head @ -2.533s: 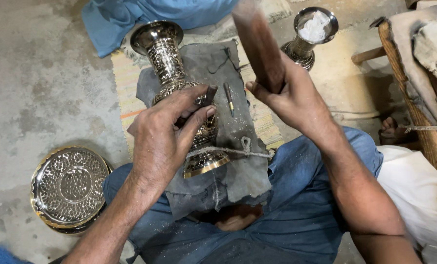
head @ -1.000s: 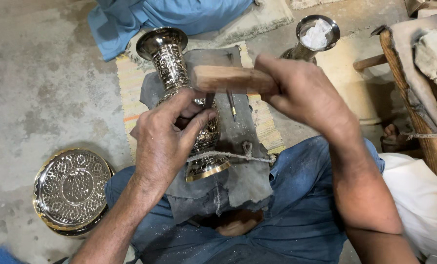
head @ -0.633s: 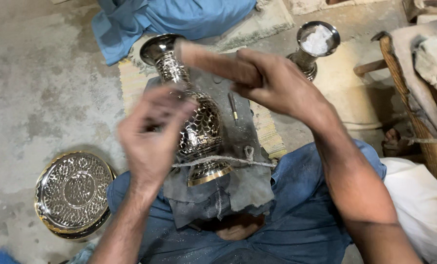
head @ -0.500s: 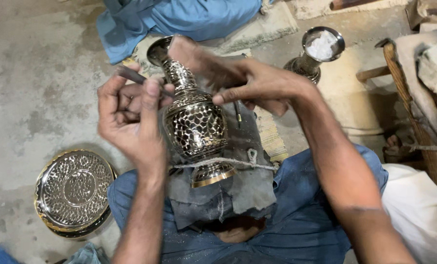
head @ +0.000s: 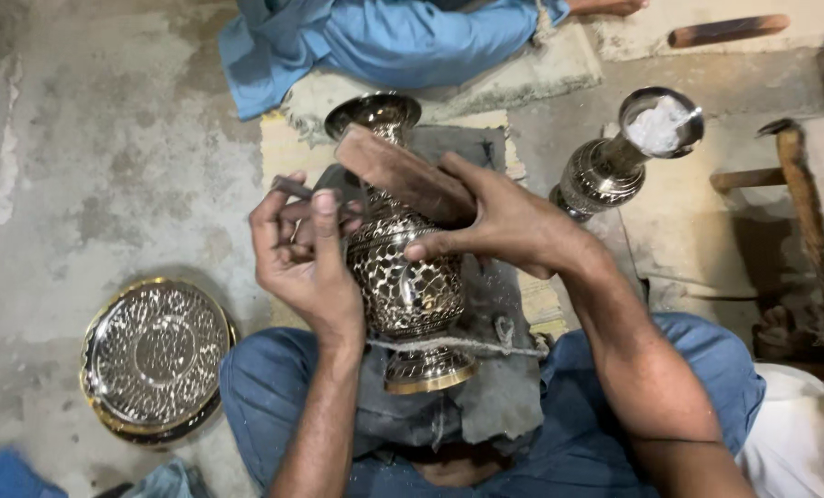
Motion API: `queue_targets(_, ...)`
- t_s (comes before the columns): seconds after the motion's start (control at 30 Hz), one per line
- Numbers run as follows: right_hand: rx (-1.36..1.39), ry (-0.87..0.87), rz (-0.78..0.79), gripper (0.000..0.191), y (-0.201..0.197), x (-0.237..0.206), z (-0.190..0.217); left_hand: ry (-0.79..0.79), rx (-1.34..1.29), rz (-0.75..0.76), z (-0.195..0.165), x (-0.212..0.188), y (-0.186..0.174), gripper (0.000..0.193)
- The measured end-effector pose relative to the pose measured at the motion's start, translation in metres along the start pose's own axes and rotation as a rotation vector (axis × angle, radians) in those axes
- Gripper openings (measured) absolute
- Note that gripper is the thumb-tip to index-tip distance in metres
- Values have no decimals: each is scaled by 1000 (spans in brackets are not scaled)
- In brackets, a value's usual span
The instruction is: The person uses a chisel and wooden mallet to engrave a decorative pattern into a metal vase. They then rub the vase with a stone to smooth or polish the surface.
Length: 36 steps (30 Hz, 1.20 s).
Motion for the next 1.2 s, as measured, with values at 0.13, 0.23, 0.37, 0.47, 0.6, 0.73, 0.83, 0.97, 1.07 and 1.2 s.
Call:
queue_targets(0.13,146,37,25,136,5,-7,9,8,7,44,0,-6,4,32)
queue_targets(0.23,209,108,33,130,10,-19,4,11,16,70,-5,-13,5,30)
queue_targets(0.37,318,76,98,118,20,-25,-1,18,-15,156,-12,-20,9,30)
queue_targets(0.47,377,-23,89,118,24,-25,-6,30,-40,216,-16,-26,13,27)
queue_targets(0.6,338,-295,5,116,22,-38,5,-25,-91,221,-25,-32,14,27)
queue_targets(0.73,303,-16,-21,108,15,-53,-7,-55,-25,281,-51,-31,12,26)
queue_targets(0.83,163,152,-89,84,-10,-68,2,-150,109,426,-62,-35,12,28)
queue_targets(0.97,-195,-72,-222,49,-52,-68,56,-45,424,661,-69,-52,25,26)
queue_targets(1.07,-415,-409,-295,47,-65,-83,92,30,504,737,-64,-61,37,35)
queue_targets(1.2,-435,-647,-333,48,-63,-97,103,-101,549,683,-46,-55,39,38)
Point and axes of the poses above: each hand's wrist, its own x-axis towards the middle knuckle, its own y-axis out of the palm, z = x × y, the point moved 10 cm from there along x, towards the middle knuckle, and after that the axes turned 3 degrees about x, right-handed, at the moved point
